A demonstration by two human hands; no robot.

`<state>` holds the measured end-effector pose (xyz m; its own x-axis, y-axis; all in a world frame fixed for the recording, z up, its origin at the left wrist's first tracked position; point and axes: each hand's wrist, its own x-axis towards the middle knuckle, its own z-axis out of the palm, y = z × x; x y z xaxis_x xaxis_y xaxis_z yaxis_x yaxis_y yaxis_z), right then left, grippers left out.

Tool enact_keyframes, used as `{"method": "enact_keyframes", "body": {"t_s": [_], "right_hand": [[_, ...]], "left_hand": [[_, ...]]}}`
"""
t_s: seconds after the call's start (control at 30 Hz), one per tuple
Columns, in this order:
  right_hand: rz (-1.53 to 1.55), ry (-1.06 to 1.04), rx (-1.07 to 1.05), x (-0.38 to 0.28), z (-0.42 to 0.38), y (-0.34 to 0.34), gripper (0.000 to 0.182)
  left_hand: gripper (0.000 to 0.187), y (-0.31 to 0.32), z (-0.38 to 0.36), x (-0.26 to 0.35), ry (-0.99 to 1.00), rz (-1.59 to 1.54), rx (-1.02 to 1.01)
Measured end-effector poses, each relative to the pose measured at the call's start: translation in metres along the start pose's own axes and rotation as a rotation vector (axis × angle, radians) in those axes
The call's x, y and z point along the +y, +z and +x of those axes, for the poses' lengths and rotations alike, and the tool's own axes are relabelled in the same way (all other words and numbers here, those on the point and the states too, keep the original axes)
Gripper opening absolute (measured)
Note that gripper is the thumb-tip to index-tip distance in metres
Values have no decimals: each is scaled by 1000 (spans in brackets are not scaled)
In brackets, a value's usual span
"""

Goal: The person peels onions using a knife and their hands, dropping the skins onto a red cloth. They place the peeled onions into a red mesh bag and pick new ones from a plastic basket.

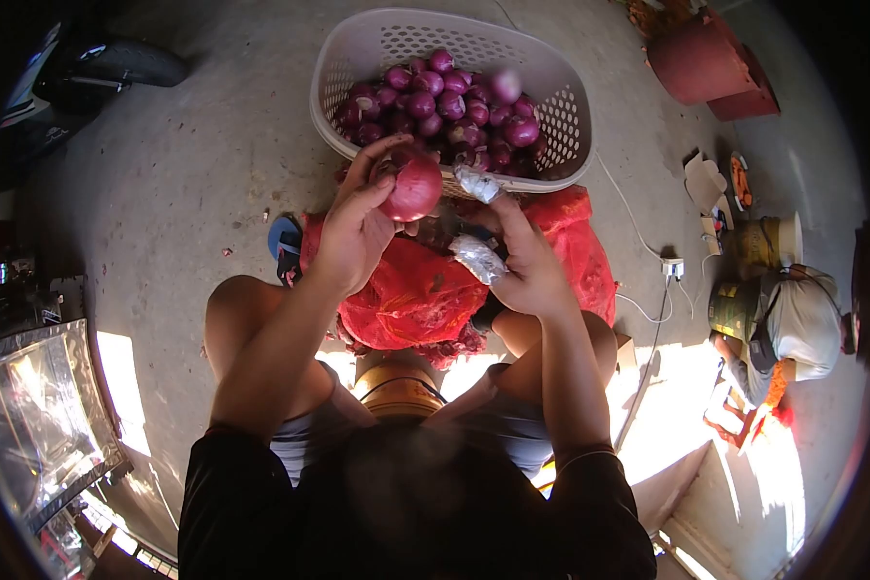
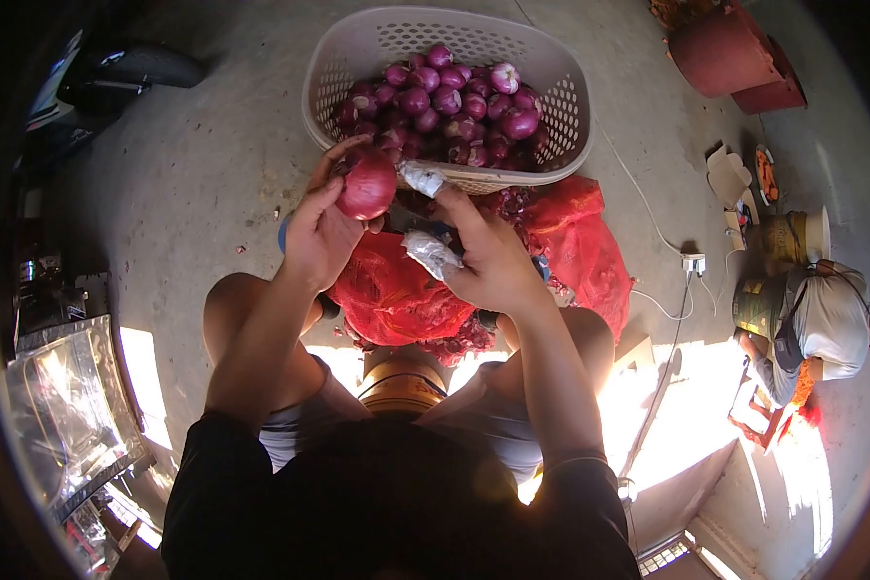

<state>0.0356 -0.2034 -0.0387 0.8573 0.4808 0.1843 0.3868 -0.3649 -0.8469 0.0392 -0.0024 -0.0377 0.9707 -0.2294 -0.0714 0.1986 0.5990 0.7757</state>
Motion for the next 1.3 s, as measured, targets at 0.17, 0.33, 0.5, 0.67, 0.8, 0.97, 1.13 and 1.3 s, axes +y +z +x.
{"method": "enact_keyframes", "body": {"t_s": [0.17, 0.33, 0.5, 0.67, 0.8, 0.97, 1.13, 1.3], "right_hand": [[-86, 0, -31, 7, -1, 3, 62], [-66, -120, 24, 16, 0, 6, 60], [-45, -154, 3, 13, 1, 4, 57], [37, -140, 37, 14, 1, 11, 51], [154, -205, 89, 11, 5, 14, 46], [292, -159, 91, 12, 5, 17, 44], [363, -119, 90, 10, 6, 18, 45], [129, -75, 69, 1, 4, 13, 52]], "left_hand": [[49, -1, 0, -7, -65, -83, 24], [43, -2, 0, -9, -145, -219, 5], [38, 3, -1, -8, -209, -302, 13], [39, -2, -1, -10, -245, -380, -44], [48, -7, -1, -11, -252, -359, -67], [37, -5, -1, -10, -234, -329, -25], [44, -5, -1, -8, -131, -198, -28], [50, 5, -1, -8, 47, 12, 19]]}}
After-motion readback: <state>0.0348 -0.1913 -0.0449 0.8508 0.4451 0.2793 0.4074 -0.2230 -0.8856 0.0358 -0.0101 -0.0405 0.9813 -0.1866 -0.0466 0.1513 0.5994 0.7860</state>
